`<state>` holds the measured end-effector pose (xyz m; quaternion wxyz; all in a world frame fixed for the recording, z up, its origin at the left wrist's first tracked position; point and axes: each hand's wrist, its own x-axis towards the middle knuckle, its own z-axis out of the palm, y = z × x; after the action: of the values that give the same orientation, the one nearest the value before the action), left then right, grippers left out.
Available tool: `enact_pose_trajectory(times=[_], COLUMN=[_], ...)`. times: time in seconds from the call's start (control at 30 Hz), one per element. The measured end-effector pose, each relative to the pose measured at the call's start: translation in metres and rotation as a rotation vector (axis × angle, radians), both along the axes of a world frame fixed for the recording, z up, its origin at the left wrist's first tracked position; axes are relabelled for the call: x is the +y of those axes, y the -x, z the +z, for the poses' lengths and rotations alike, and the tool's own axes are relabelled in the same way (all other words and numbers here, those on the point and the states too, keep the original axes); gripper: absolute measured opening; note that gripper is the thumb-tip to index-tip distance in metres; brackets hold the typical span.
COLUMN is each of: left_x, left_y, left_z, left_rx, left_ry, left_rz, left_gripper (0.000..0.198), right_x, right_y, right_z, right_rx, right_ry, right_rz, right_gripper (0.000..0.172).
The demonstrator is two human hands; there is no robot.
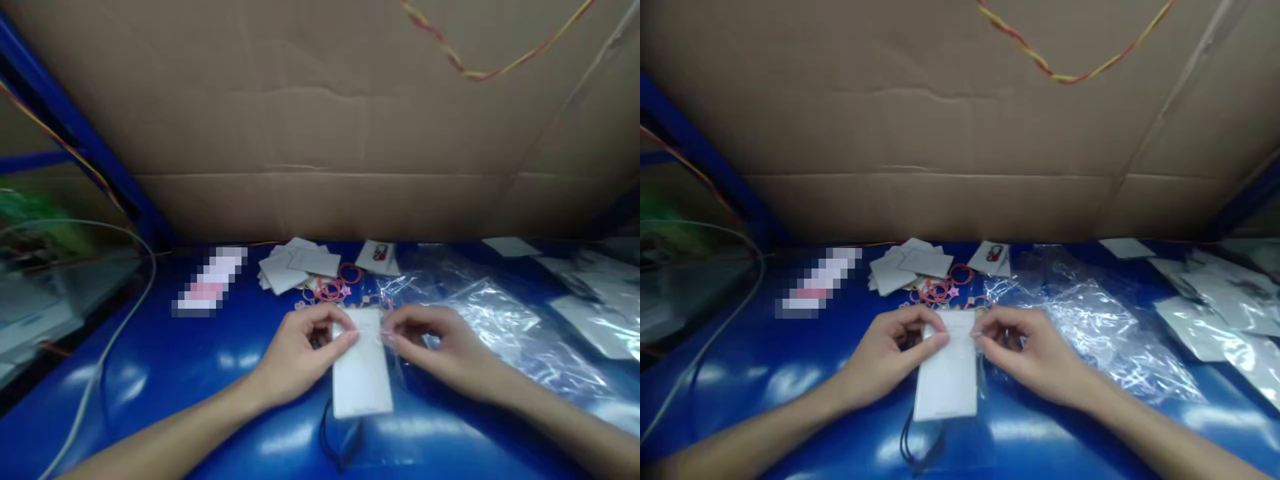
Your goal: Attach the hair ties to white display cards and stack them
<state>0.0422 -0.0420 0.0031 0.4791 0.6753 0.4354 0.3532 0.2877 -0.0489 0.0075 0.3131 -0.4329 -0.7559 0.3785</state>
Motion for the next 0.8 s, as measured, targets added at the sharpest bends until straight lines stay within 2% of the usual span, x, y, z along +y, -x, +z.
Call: enact_pose_trajectory(times=[0.8], left_x=[-0.0013], left_y=[0.0002], left_z=[0.0023], left_rx=[0.066], left_ry=[-0.03], left_rz=[-0.019], left_gripper=[0.016], right_x=[-0.0034], right_y=[-0.0001], right_z=[0.0054], right_rx=[-0.046], right_ry=[0.032], right_rz=[0.057], right_gripper=[0.013])
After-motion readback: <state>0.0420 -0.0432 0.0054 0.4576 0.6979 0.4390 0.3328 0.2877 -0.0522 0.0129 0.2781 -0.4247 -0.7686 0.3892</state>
